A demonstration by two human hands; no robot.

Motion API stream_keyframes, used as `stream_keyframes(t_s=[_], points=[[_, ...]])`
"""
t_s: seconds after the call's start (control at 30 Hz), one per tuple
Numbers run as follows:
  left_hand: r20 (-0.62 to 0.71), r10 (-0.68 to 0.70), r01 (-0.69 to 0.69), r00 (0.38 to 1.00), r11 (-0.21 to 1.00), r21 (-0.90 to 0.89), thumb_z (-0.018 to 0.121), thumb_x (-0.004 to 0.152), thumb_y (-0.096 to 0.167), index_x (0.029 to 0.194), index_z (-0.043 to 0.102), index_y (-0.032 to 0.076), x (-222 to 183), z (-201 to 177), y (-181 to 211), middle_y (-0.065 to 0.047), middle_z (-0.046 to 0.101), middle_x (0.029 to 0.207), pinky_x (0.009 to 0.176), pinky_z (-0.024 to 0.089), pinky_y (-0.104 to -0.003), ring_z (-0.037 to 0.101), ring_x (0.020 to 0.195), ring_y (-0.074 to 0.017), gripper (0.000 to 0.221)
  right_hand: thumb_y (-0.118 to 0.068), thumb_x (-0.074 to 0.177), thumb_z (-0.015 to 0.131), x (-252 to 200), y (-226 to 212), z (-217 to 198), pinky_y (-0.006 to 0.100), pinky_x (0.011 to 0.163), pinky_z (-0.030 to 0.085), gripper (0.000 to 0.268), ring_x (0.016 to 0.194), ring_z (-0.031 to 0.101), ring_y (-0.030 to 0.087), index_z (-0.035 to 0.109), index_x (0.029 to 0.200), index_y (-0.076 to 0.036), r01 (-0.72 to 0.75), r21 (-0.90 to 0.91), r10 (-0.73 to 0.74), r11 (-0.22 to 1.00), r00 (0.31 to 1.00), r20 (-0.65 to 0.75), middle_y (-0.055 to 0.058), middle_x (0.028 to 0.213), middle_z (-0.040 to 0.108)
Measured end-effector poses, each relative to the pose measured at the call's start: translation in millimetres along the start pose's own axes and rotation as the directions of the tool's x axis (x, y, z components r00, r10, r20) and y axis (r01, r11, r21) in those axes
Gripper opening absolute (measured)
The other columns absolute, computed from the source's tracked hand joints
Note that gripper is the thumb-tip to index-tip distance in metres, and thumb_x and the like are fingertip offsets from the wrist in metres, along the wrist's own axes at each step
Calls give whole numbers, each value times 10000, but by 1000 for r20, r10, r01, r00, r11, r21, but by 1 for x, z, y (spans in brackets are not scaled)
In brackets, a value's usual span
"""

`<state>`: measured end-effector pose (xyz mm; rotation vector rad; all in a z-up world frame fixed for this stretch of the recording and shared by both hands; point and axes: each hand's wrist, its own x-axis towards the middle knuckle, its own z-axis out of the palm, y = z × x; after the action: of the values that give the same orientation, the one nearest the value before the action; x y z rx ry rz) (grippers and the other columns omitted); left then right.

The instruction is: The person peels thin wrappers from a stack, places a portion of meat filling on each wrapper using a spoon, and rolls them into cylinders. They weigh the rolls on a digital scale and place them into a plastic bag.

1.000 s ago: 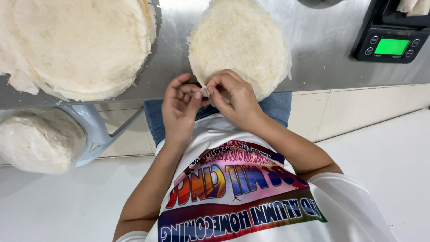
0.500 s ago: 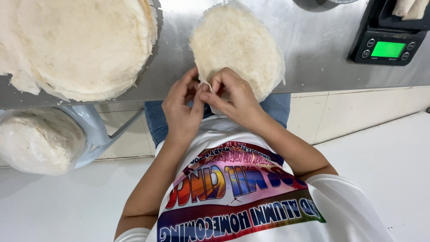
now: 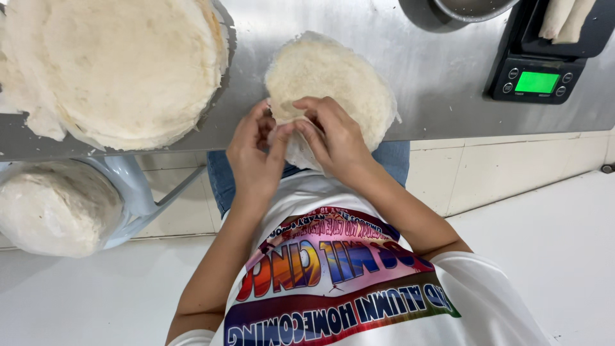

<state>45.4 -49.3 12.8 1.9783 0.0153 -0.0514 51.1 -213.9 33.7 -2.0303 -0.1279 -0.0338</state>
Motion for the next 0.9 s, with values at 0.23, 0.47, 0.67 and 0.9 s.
stream_keyframes(t_s=[0.23, 0.47, 0.67, 0.9], points=[[-163, 26, -8, 986, 994, 109, 720, 994, 150, 1055, 768, 25, 1, -5, -28, -60, 604, 740, 513, 498, -277, 628, 631, -198, 147, -28, 1024, 615, 1, 7, -12, 371, 691, 570, 79, 785, 697, 293, 681, 1063, -13, -41, -97, 32, 994, 994, -101, 118, 846, 660], [91, -44, 48, 995, 998, -44, 624, 1029, 70, 1461, 448, -106, 7, 6, 15, -420, 633, 1169, 898, 542, -588, 609, 1137, -581, 498, -301, 1115, 463, -5, -10, 2, 503, 726, 549, 353, 768, 683, 354, 480, 1379, -69, -259, 14, 255, 966, 959, 123, 170, 797, 630], [49, 37, -47, 998, 977, 206, 672, 1023, 169, 1118, 761, 6, 4, 0, -11, -110, 734, 840, 623, 595, -319, 748, 776, -262, 209, -112, 931, 768, 10, 13, -21, 432, 739, 609, 135, 825, 756, 362, 705, 1033, -52, -177, -272, 187, 946, 982, 11, 163, 817, 744], [49, 69, -79, 996, 968, 238, 617, 950, 126, 1171, 628, -37, 15, -2, 29, -183, 632, 942, 717, 602, -418, 704, 884, -363, 274, -34, 1019, 592, 6, -13, -15, 425, 678, 594, 124, 741, 728, 346, 640, 1125, 11, -125, -176, 138, 976, 988, 65, 176, 752, 667]])
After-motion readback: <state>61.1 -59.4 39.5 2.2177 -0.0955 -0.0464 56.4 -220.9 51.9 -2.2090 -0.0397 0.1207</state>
